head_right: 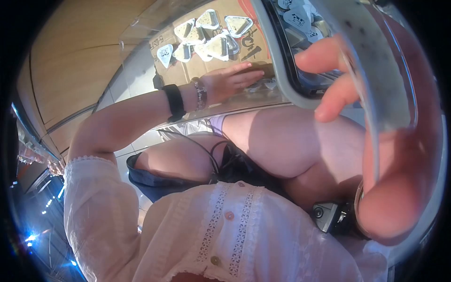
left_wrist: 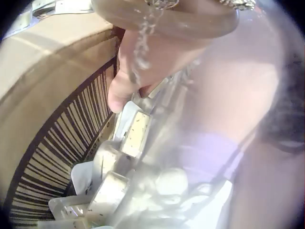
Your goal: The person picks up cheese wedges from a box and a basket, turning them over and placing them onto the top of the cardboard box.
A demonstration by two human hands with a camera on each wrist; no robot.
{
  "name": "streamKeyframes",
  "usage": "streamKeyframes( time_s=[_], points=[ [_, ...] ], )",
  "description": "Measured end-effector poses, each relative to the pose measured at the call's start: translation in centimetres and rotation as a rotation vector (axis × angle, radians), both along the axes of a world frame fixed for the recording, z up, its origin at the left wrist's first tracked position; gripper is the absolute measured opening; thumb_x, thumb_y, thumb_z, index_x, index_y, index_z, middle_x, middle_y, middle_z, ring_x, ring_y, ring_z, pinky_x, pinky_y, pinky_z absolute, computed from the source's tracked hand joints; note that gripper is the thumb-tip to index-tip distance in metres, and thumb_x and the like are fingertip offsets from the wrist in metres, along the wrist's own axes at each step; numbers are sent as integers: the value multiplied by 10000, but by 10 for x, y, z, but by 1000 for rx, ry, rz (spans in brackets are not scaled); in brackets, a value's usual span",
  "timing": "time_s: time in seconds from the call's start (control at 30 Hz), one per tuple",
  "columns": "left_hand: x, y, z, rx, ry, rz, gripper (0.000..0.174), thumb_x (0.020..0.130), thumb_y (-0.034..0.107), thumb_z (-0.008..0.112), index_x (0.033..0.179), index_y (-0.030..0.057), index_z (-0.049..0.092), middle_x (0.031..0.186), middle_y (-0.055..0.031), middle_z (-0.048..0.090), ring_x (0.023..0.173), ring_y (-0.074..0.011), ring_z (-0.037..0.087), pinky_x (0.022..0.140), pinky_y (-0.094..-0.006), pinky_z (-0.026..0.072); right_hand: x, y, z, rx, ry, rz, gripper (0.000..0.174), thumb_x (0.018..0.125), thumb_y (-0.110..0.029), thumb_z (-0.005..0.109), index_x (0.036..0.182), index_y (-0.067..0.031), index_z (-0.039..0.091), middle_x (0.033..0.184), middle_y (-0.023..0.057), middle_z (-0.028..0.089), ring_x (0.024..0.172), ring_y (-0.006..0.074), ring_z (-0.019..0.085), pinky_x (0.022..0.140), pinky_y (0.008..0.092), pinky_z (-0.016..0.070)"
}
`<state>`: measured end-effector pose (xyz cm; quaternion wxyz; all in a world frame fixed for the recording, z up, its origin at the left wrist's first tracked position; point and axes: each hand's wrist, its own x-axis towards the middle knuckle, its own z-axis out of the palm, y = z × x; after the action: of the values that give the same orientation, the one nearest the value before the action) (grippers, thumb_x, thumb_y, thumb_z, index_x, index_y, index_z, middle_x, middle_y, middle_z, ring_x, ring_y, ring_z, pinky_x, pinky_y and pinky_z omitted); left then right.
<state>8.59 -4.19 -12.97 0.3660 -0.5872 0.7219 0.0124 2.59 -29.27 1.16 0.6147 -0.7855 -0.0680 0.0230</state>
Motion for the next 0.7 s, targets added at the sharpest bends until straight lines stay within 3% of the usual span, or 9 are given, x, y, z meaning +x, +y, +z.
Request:
streamKeyframes(
  time_s=[0.17, 0.23, 0.37, 0.43, 0.47, 0.53, 0.57, 0.63, 0.7],
  points=[
    [3, 3, -5, -66, 39, -12, 558, 722, 252, 492, 1253, 112, 392, 1357, 15, 290, 1309, -192, 68, 1073, -431, -47, -2, 0, 5, -4, -16, 22, 807, 759, -623, 369, 1159, 78, 388, 978, 166, 519, 721, 150, 453, 718, 277, 331],
    [4, -3, 0, 71, 107, -68, 485, 716, 210, 501, 1195, 139, 459, 1324, 39, 333, 1310, -196, 65, 1078, -438, -24, -3, -1, 9, -9, -23, 28, 808, 762, -624, 363, 1159, 79, 387, 978, 167, 519, 721, 150, 453, 721, 279, 329],
    [3, -8, 8, 110, 98, -36, 428, 692, 185, 532, 1120, 165, 524, 1291, 61, 367, 1309, -193, 73, 1082, -440, -11, -2, -3, 13, -15, -27, 42, 809, 768, -627, 350, 1161, 80, 384, 978, 169, 518, 721, 151, 452, 727, 281, 327],
    [5, -5, 25, -17, 124, 24, 368, 677, 191, 555, 1045, 169, 565, 1202, 58, 439, 1276, -191, 189, 1087, -427, 39, -4, -5, 14, -17, -23, 46, 810, 771, -628, 344, 1161, 80, 383, 978, 169, 517, 721, 152, 452, 730, 283, 326],
    [9, -1, 31, -14, 127, 20, 368, 677, 191, 555, 1045, 169, 565, 1202, 58, 439, 1276, -191, 189, 1087, -427, 39, -5, -6, 14, -17, -19, 47, 810, 773, -629, 341, 1162, 81, 383, 978, 170, 517, 721, 152, 452, 731, 283, 325],
    [17, 8, 43, -375, 294, 154, 336, 689, 215, 574, 1021, 166, 567, 1079, 48, 491, 1161, -180, 351, 1065, -396, 167, -10, -5, 15, -18, -13, 50, 811, 776, -630, 334, 1162, 81, 381, 978, 171, 516, 721, 153, 451, 734, 285, 324],
    [22, 11, 51, -375, 299, 154, 336, 689, 215, 574, 1021, 166, 567, 1079, 48, 491, 1161, -180, 351, 1065, -396, 167, -11, -4, 15, -21, -9, 54, 811, 778, -630, 331, 1162, 82, 381, 978, 171, 516, 721, 153, 451, 735, 285, 323],
    [29, 15, 69, -541, 159, 282, 292, 703, 230, 585, 987, 164, 569, 985, 27, 502, 1039, -168, 425, 993, -366, 288, -13, -6, 18, -31, -3, 72, 812, 781, -632, 325, 1163, 82, 380, 978, 172, 515, 721, 154, 451, 738, 287, 322],
    [38, 16, 81, -545, 107, 396, 295, 707, 230, 590, 994, 167, 569, 980, 23, 503, 1028, -165, 429, 969, -361, 309, -16, -2, 27, -41, -11, 83, 812, 782, -632, 322, 1163, 83, 379, 978, 172, 515, 721, 154, 451, 739, 287, 321]
  ],
)
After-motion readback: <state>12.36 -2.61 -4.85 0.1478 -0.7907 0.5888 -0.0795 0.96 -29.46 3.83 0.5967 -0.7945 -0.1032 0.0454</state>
